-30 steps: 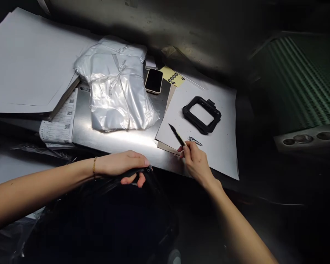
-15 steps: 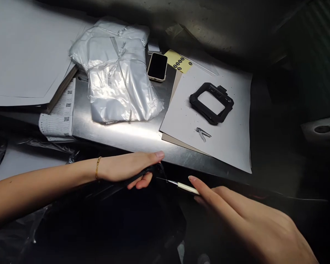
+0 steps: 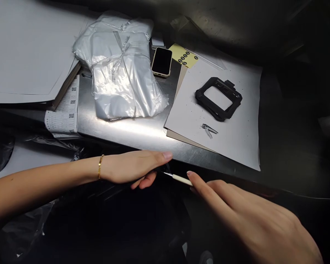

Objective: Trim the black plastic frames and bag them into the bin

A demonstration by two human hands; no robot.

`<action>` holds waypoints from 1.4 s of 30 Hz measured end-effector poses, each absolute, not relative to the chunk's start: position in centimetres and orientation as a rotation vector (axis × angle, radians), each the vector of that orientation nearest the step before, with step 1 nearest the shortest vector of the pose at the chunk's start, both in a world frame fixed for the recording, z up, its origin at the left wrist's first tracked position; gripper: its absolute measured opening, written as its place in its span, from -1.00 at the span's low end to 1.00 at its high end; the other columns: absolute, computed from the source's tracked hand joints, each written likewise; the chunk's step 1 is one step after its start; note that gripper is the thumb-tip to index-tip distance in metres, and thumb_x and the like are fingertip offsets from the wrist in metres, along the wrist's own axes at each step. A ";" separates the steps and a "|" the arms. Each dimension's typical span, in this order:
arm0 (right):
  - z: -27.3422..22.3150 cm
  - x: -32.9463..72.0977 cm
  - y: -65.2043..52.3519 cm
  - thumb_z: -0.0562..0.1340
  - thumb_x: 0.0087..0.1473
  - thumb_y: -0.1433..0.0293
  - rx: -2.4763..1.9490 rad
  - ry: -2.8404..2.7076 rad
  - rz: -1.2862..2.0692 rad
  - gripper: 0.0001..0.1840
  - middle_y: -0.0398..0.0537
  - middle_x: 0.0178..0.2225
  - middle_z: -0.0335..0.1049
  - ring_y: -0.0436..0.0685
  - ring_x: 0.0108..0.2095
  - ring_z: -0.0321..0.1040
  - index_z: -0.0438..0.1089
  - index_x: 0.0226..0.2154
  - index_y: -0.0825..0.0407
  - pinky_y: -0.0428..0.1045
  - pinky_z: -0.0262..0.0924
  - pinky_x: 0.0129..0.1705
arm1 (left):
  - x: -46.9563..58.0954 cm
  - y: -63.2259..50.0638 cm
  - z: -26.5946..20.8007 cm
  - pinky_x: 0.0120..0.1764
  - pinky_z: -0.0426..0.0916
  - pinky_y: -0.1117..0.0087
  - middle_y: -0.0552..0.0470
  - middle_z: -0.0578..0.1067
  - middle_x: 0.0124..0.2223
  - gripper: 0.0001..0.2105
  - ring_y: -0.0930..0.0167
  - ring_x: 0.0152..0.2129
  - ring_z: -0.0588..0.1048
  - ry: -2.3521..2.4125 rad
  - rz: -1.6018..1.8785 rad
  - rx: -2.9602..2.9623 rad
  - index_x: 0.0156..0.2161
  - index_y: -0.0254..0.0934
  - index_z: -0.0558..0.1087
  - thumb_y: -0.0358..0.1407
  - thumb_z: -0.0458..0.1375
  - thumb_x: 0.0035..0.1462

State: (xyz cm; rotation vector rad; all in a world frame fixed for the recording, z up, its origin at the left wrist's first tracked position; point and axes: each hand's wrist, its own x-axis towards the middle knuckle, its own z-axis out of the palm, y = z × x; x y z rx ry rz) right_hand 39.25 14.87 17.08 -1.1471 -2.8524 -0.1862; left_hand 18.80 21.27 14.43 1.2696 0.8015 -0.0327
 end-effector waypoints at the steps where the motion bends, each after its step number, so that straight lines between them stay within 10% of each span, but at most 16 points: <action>1: 17.3 39.1 15.0 -0.13 -0.04 0.66 -1.141 -2.843 -0.197 -0.59 -0.09 -0.66 0.28 0.01 -0.74 0.23 0.29 -0.19 0.27 -0.09 0.12 -0.75 | 18.7 21.2 14.5 -0.52 0.17 0.46 0.19 0.21 -0.68 -0.50 0.57 -0.80 0.15 0.805 -0.034 1.271 -0.34 -0.34 0.25 0.01 -0.37 0.12; 19: 17.4 38.3 14.2 -0.13 -0.32 0.78 -1.107 -2.960 -0.184 -0.49 -0.19 -0.74 0.19 -0.05 -0.81 0.17 0.29 -0.28 0.31 -0.17 0.09 -0.80 | 18.3 20.4 14.2 -0.51 0.24 0.43 0.22 0.22 -0.77 -0.47 0.54 -0.82 0.21 0.871 -0.073 1.323 -0.28 -0.36 0.32 0.02 -0.32 0.12; 28: 16.9 40.0 13.4 -0.12 0.05 0.53 -1.239 -2.740 -0.160 -0.61 -0.17 -0.62 0.25 -0.05 -0.71 0.20 0.22 -0.09 0.20 -0.10 0.10 -0.69 | 18.6 20.6 14.5 -0.59 0.19 0.48 0.22 0.20 -0.77 -0.44 0.55 -0.84 0.18 0.848 -0.040 1.295 -0.25 -0.41 0.31 0.03 -0.34 0.12; 42: 17.5 39.2 15.1 -0.20 -0.04 0.67 -1.110 -2.859 -0.197 -0.59 -0.20 -0.71 0.23 -0.06 -0.79 0.23 0.24 -0.24 0.21 -0.17 0.12 -0.79 | 19.0 20.9 14.6 -0.57 0.21 0.49 0.21 0.21 -0.76 -0.40 0.55 -0.83 0.18 0.872 -0.056 1.279 -0.19 -0.43 0.33 0.05 -0.33 0.10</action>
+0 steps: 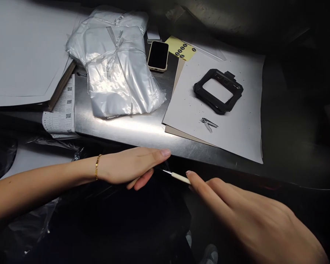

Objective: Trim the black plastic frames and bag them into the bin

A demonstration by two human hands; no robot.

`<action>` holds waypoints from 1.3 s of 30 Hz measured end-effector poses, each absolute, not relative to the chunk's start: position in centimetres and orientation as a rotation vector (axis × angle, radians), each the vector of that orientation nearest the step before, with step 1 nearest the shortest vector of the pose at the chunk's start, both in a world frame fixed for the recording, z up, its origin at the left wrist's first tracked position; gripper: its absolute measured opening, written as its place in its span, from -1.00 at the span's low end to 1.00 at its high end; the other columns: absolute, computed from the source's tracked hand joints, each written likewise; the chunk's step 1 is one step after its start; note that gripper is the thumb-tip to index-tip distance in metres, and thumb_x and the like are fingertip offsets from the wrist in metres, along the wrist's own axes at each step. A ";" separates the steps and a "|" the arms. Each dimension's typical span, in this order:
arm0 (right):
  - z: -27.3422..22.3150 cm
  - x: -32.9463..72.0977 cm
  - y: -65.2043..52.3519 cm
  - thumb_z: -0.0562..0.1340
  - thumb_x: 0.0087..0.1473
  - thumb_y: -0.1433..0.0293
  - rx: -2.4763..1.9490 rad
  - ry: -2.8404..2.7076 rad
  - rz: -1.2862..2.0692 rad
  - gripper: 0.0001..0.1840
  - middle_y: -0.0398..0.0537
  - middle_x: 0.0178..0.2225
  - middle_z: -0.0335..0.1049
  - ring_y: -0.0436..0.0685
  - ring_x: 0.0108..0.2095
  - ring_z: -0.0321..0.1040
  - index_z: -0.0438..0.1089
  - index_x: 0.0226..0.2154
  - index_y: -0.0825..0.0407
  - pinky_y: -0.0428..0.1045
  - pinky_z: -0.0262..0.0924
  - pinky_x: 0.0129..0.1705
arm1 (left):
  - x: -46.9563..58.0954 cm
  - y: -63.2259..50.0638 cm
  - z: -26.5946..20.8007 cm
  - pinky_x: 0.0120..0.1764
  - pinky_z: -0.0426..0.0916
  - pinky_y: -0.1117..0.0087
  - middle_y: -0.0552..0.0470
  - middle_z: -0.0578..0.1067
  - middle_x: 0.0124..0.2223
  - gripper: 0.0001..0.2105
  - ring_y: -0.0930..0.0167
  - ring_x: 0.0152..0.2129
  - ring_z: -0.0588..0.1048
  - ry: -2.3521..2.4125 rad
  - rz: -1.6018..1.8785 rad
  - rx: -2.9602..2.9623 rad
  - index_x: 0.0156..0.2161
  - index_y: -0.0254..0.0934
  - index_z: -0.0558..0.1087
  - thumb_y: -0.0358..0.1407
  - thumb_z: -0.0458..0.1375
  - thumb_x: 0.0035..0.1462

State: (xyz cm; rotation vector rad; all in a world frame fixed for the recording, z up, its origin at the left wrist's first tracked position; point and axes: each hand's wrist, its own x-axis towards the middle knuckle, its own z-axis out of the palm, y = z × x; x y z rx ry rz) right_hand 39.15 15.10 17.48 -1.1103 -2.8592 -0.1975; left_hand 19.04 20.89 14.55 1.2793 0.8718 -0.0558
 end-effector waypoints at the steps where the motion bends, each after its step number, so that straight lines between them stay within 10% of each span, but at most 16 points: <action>1: 17.4 39.2 15.0 -0.20 -0.04 0.67 -1.112 -2.858 -0.191 -0.59 -0.21 -0.71 0.23 -0.06 -0.79 0.22 0.24 -0.23 0.21 -0.17 0.12 -0.79 | 19.0 20.9 14.6 -0.57 0.21 0.48 0.20 0.21 -0.76 -0.40 0.55 -0.83 0.18 0.868 -0.056 1.279 -0.20 -0.43 0.33 0.05 -0.34 0.10; 33: 17.8 38.0 14.4 -0.10 -0.42 0.72 -1.150 -2.909 -0.134 -0.46 -0.19 -0.75 0.21 -0.06 -0.84 0.17 0.35 -0.34 0.24 -0.19 0.05 -0.86 | 18.0 20.2 14.4 -0.50 0.25 0.43 0.21 0.21 -0.77 -0.43 0.53 -0.81 0.21 0.884 -0.050 1.335 -0.25 -0.38 0.35 0.04 -0.33 0.11; 39: 18.0 39.7 13.9 -0.08 -0.02 0.50 -1.310 -2.743 0.024 -0.66 -0.23 -0.67 0.22 -0.08 -0.78 0.16 0.27 -0.20 0.11 -0.16 0.00 -0.81 | 17.6 20.4 14.1 -0.63 0.14 0.49 0.20 0.22 -0.77 -0.40 0.56 -0.84 0.16 0.884 -0.014 1.236 -0.25 -0.40 0.33 0.09 -0.32 0.08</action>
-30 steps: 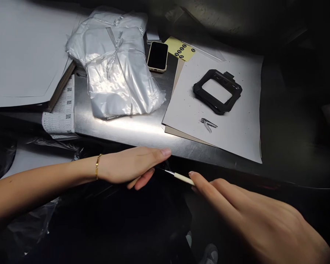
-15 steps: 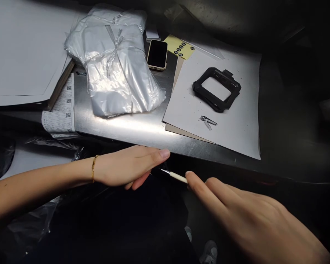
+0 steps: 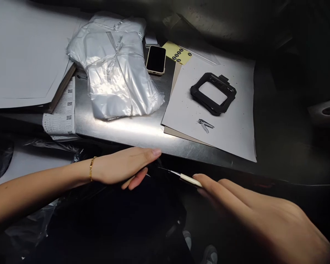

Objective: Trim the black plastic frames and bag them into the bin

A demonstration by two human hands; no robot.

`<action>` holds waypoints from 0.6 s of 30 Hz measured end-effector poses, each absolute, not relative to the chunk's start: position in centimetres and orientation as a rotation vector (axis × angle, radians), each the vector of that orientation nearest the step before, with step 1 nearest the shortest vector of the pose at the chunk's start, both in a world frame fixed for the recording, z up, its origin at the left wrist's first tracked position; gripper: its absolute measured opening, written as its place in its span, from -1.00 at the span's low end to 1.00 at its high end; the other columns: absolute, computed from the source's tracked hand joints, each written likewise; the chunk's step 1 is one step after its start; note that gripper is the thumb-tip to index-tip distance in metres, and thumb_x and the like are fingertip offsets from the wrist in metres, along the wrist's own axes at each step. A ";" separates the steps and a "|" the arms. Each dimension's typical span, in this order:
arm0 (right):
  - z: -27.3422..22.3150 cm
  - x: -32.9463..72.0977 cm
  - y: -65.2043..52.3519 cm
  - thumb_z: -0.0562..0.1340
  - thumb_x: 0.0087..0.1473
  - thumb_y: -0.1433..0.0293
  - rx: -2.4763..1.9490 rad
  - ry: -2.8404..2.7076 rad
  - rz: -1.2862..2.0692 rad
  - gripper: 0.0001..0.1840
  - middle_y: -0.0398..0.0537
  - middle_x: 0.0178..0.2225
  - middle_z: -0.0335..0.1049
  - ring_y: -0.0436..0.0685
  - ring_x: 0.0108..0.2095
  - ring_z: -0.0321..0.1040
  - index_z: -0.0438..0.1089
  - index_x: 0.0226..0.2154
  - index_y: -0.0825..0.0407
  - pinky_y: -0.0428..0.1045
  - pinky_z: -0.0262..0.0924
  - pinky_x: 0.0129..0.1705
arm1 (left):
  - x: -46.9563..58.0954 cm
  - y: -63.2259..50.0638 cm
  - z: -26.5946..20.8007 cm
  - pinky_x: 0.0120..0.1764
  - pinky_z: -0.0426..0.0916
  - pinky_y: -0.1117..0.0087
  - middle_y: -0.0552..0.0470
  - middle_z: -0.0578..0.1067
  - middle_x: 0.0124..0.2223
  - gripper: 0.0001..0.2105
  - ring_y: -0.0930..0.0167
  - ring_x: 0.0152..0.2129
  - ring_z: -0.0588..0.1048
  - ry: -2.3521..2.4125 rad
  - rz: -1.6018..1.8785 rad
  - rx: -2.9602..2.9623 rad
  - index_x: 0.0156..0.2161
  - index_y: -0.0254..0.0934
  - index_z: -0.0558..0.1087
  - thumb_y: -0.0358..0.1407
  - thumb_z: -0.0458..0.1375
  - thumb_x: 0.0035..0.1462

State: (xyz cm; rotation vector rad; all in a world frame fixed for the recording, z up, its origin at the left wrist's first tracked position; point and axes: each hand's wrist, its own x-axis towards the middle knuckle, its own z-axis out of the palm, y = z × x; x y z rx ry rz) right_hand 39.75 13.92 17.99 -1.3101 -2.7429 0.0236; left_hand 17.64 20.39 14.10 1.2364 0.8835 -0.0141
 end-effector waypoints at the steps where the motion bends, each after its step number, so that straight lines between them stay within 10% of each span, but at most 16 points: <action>1: 17.9 40.1 14.0 -0.06 0.05 0.44 -1.364 -2.687 0.056 -0.69 -0.22 -0.64 0.23 -0.08 -0.75 0.16 0.25 -0.16 0.08 -0.16 0.01 -0.78 | 17.5 20.4 14.0 -0.63 0.13 0.49 0.19 0.23 -0.76 -0.41 0.56 -0.84 0.16 0.881 -0.006 1.221 -0.27 -0.40 0.34 0.09 -0.31 0.08; 12: 7.2 42.3 20.4 0.08 0.03 0.46 -1.696 -2.267 -0.145 -0.76 0.10 -0.33 0.28 0.20 -0.36 0.22 0.35 -0.22 0.10 0.09 0.16 -0.46 | 16.5 20.0 13.1 -0.59 0.12 0.44 0.21 0.23 -0.76 -0.45 0.57 -0.87 0.13 0.932 0.084 1.148 -0.26 -0.42 0.32 0.02 -0.31 0.11; 18: 11.5 35.7 18.2 0.17 -0.02 0.50 -1.181 -2.171 0.024 -0.90 -0.02 -0.35 0.24 0.08 -0.28 0.16 0.39 -0.38 0.06 0.04 0.17 -0.27 | 16.3 19.8 13.1 -0.68 0.06 0.49 0.20 0.22 -0.77 -0.45 0.57 -0.88 0.13 0.983 0.110 1.129 -0.33 -0.40 0.34 0.02 -0.33 0.11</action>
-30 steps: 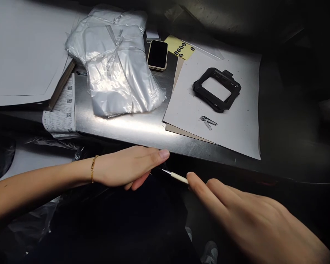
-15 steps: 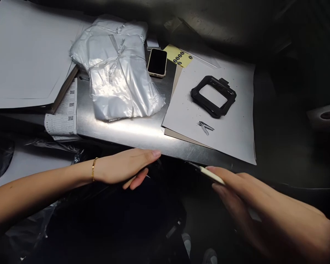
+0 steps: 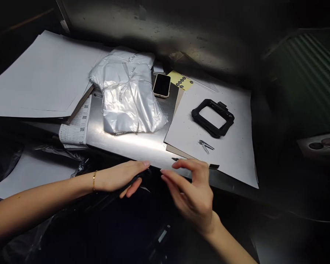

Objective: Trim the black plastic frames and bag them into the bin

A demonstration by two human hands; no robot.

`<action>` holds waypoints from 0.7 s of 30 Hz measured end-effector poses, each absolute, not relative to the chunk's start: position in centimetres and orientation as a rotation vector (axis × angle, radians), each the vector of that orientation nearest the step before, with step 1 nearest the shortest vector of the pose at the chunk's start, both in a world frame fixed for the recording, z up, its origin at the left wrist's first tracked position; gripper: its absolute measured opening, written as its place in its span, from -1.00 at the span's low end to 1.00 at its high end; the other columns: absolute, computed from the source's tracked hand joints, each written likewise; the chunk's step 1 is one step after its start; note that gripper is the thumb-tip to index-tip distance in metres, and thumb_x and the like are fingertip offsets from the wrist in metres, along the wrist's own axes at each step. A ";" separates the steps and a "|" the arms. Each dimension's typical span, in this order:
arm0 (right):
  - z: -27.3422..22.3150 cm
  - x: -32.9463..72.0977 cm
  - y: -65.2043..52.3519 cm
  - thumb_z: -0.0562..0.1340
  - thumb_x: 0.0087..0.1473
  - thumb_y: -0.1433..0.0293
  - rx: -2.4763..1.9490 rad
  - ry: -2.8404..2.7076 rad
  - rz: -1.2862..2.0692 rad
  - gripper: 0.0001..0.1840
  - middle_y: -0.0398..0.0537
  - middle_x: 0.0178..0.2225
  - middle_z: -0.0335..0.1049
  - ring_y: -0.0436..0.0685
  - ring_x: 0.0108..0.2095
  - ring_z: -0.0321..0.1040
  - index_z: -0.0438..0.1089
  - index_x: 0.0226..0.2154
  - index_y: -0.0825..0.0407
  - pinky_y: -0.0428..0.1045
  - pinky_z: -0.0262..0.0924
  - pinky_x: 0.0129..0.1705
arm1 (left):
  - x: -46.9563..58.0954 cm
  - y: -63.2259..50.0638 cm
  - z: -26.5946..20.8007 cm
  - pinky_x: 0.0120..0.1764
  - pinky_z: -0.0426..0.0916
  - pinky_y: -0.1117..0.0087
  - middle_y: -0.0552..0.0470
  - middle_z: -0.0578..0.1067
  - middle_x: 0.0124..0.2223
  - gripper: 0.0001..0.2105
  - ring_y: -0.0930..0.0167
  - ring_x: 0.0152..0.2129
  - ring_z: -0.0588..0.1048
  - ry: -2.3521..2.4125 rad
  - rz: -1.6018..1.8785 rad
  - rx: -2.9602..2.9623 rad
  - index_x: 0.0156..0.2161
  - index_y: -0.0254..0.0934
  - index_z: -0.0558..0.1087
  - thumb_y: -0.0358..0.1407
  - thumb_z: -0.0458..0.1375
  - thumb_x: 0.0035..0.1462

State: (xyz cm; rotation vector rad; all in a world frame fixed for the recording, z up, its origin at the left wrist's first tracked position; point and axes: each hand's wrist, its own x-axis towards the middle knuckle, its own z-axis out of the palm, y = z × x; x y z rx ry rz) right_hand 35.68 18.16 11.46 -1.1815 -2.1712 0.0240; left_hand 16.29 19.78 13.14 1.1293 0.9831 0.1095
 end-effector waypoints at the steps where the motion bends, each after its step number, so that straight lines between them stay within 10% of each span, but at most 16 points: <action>1: 12.2 34.6 17.6 0.20 -0.05 0.51 -1.089 -2.189 0.073 -0.91 -0.02 -0.38 0.26 0.09 -0.31 0.14 0.40 -0.41 0.07 0.03 0.16 -0.29 | 16.3 19.8 13.1 -0.68 0.07 0.49 0.19 0.21 -0.79 -0.44 0.57 -0.88 0.14 0.987 0.113 1.132 -0.44 -0.39 0.34 0.01 -0.33 0.12; 13: 11.1 31.7 17.4 0.10 -0.05 0.63 -0.949 -2.337 0.056 -0.86 0.09 -0.40 0.38 0.15 -0.31 0.09 0.36 -0.42 0.22 0.14 -0.01 -0.26 | 16.9 19.9 12.6 -0.70 0.07 0.50 0.14 0.16 -0.84 -0.38 0.58 -0.90 0.15 0.983 0.115 1.162 -0.79 -0.31 0.17 0.00 -0.36 0.12; 21: 12.1 36.8 16.2 -0.06 0.03 0.59 -1.073 -2.216 0.577 -0.81 -0.02 -0.40 0.24 0.08 -0.31 0.17 0.14 -0.50 0.06 0.05 0.17 -0.31 | 15.9 19.9 12.4 -0.69 0.07 0.53 0.22 0.19 -0.81 -0.42 0.58 -0.90 0.13 0.956 0.153 1.142 -0.31 -0.42 0.36 0.04 -0.32 0.11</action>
